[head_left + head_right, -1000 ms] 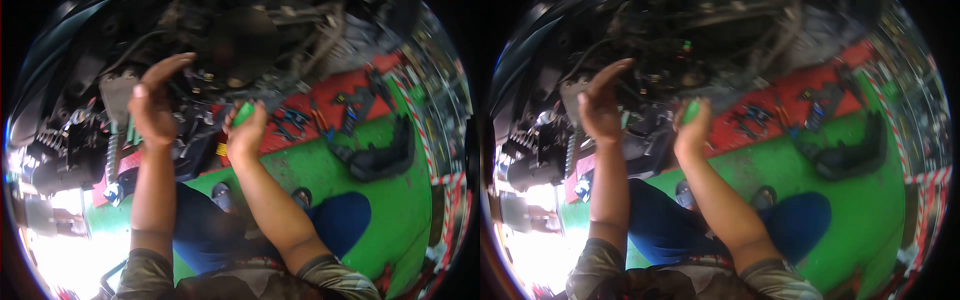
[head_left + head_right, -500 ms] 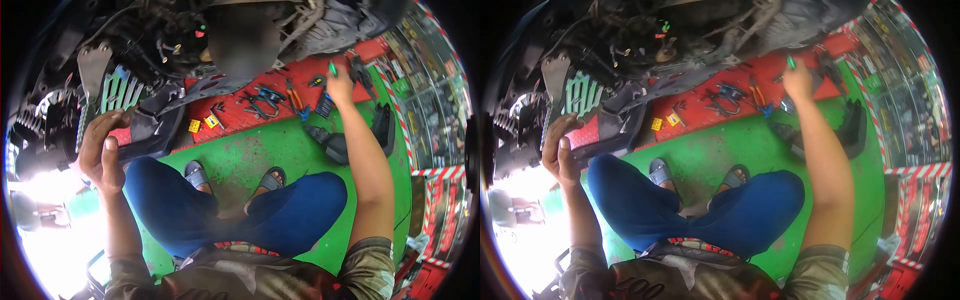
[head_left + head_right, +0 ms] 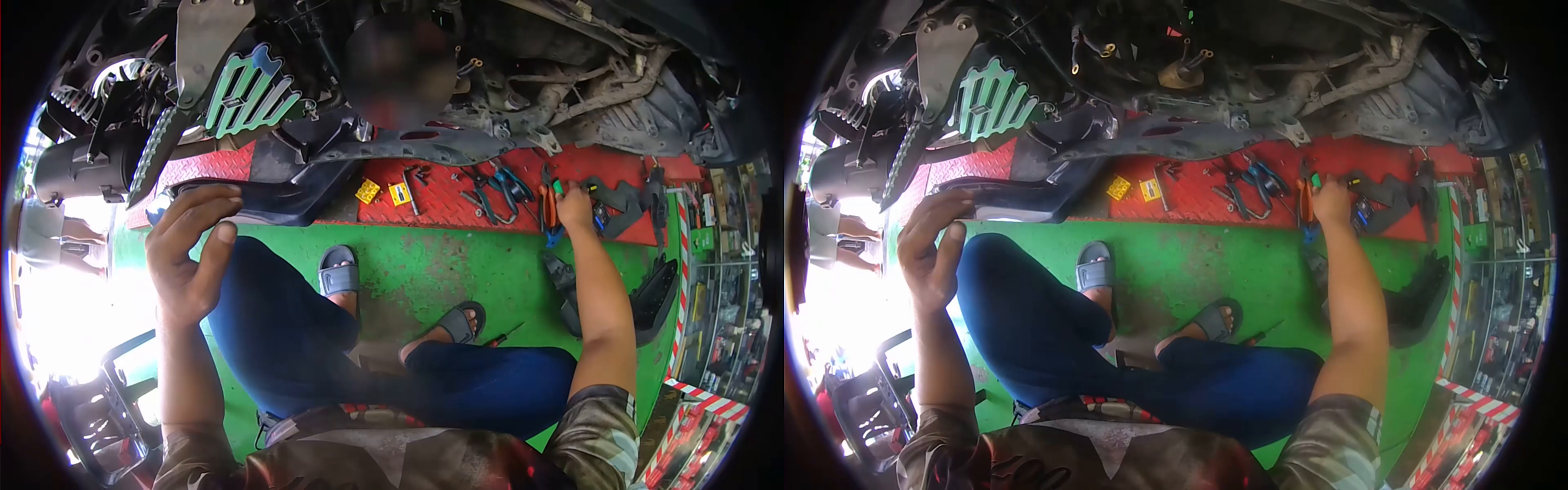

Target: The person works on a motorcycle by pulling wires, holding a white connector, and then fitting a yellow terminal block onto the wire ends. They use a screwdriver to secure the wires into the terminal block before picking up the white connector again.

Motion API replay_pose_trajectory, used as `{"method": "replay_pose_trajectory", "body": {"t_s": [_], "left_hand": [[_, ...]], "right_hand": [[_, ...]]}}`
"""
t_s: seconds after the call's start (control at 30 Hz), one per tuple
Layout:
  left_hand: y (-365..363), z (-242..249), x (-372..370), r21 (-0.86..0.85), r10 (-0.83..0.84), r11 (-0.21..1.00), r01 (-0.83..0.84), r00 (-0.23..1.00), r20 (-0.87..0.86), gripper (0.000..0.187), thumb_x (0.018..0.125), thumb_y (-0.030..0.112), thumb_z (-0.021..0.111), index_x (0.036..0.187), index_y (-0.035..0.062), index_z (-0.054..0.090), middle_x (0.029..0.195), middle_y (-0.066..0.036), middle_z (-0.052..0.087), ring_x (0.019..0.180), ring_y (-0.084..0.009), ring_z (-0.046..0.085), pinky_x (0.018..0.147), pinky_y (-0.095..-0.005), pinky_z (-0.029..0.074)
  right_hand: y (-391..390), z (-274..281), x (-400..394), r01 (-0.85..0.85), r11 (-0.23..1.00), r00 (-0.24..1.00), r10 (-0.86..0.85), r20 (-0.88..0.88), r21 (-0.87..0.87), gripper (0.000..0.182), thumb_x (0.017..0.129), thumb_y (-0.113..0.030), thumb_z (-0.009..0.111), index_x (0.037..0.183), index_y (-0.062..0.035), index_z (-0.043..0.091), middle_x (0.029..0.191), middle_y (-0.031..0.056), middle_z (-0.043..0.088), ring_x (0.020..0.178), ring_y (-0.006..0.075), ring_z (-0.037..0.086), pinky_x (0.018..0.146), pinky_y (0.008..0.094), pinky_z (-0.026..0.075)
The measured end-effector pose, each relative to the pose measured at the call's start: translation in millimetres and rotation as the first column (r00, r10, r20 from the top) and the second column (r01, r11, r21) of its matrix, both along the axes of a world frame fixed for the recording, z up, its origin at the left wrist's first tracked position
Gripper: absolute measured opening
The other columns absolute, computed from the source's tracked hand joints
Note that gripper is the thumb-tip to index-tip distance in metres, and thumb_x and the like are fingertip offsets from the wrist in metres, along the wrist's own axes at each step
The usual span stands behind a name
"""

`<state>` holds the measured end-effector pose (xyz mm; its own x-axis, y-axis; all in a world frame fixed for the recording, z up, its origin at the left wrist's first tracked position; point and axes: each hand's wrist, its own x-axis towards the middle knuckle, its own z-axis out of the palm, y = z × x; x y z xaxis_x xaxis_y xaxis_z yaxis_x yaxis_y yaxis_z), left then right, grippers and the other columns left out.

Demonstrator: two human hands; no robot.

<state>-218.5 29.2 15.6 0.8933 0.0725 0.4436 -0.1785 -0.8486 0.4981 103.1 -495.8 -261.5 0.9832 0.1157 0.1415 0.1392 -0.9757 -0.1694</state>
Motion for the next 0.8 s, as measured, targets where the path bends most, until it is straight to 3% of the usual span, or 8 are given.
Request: {"method": "replay_pose_trajectory", "body": {"t_s": [0.17,0.23,0.33,0.43,0.5,0.57,0.67,0.8], "left_hand": [[-4.5,-3.7,25.3,-0.027,0.022,0.999,-0.024,0.997,-0.078,0.022,0.091,0.011,0.067,0.105,-0.0048,0.073,0.108,-0.019,0.073,0.1,-0.0307,0.071,0.088,-0.037,0.055],[-9.9,-3.2,36.8,-0.056,0.009,0.998,-0.014,0.995,-0.104,0.022,0.092,0.012,0.068,0.105,-0.0049,0.073,0.108,-0.019,0.073,0.099,-0.0311,0.071,0.087,-0.0373,0.055],[-27.8,11.0,52.3,0.026,-0.102,0.993,0.117,0.935,-0.338,0.027,0.093,0.014,0.07,0.112,-0.0052,0.072,0.108,-0.022,0.073,0.1,-0.0342,0.071,0.09,-0.0404,0.054],[-34.6,12.9,55.6,0.151,-0.218,0.951,0.269,0.932,-0.291,0.027,0.091,0.014,0.072,0.112,-0.0036,0.073,0.105,-0.022,0.073,0.099,-0.0369,0.071,0.089,-0.0428,0.055],[-38.1,17.1,42.6,0.115,-0.219,0.959,0.258,0.936,-0.274,0.031,0.089,0.017,0.075,0.113,-0.002,0.073,0.105,-0.021,0.074,0.099,-0.0375,0.071,0.088,-0.0449,0.056],[-29.0,18.6,22.0,0.112,-0.206,0.965,0.236,0.952,-0.227,0.032,0.09,0.019,0.073,0.115,-0.0007,0.073,0.106,-0.021,0.074,0.099,-0.0377,0.071,0.089,-0.0457,0.055],[-3.1,14.8,-13.4,0.039,0.023,0.999,-0.013,0.961,-0.276,0.031,0.093,0.022,0.07,0.116,0.0011,0.073,0.106,-0.021,0.073,0.1,-0.0387,0.07,0.089,-0.0465,0.055],[51.3,-57.4,-64.7,0.034,0.343,0.937,-0.346,0.905,-0.25,0.031,0.095,0.029,0.066,0.11,0.003,0.074,0.102,-0.019,0.073,0.096,-0.0381,0.07,0.086,-0.0467,0.055]], "right_hand": [[55.4,52.8,-52.9,-0.129,0.986,0.992,0.127,-0.017,-0.102,0.026,0.089,-0.023,0.072,0.107,-0.0033,0.069,0.105,0.0218,0.07,0.101,0.044,0.067,0.088,0.0534,0.055],[80.4,76.5,-79.7,-0.239,0.97,0.915,0.211,-0.343,-0.039,0.028,0.093,-0.024,0.068,0.11,-0.0023,0.067,0.112,0.0231,0.067,0.104,0.0429,0.067,0.089,0.0535,0.056],[105.4,66.9,-105.6,-0.407,0.913,0.851,0.372,-0.371,-0.019,0.028,0.093,-0.026,0.067,0.109,-0.0035,0.067,0.113,0.0222,0.068,0.103,0.0422,0.067,0.089,0.0542,0.056],[142.0,68.7,-124.3,-0.557,0.828,0.768,0.54,-0.345,0.056,0.03,0.093,-0.03,0.067,0.109,-0.0037,0.067,0.11,0.022,0.069,0.103,0.0421,0.068,0.091,0.0548,0.055],[179.2,81.6,-134.5,-0.623,0.782,0.669,0.542,-0.508,0.015,0.036,0.092,-0.033,0.068,0.111,-0.0026,0.066,0.113,0.023,0.069,0.108,0.0423,0.066,0.094,0.0551,0.054],[195.7,63.6,-135.9,-0.697,0.709,0.604,0.661,-0.446,0.107,0.041,0.091,-0.036,0.069,0.114,-0.0023,0.064,0.114,0.0239,0.068,0.111,0.0424,0.065,0.095,0.0545,0.053],[219.7,60.8,-137.5,-0.725,0.686,0.586,0.663,-0.466,0.063,0.045,0.092,-0.038,0.069,0.119,-0.0029,0.064,0.115,0.0248,0.069,0.112,0.0425,0.065,0.095,0.0536,0.053],[214.1,45.0,-147.7,-0.731,0.679,0.535,0.63,-0.563,0.066,0.048,0.09,-0.042,0.072,0.115,-0.0013,0.07,0.112,0.0265,0.071,0.109,0.0429,0.067,0.094,0.0512,0.054]]}}
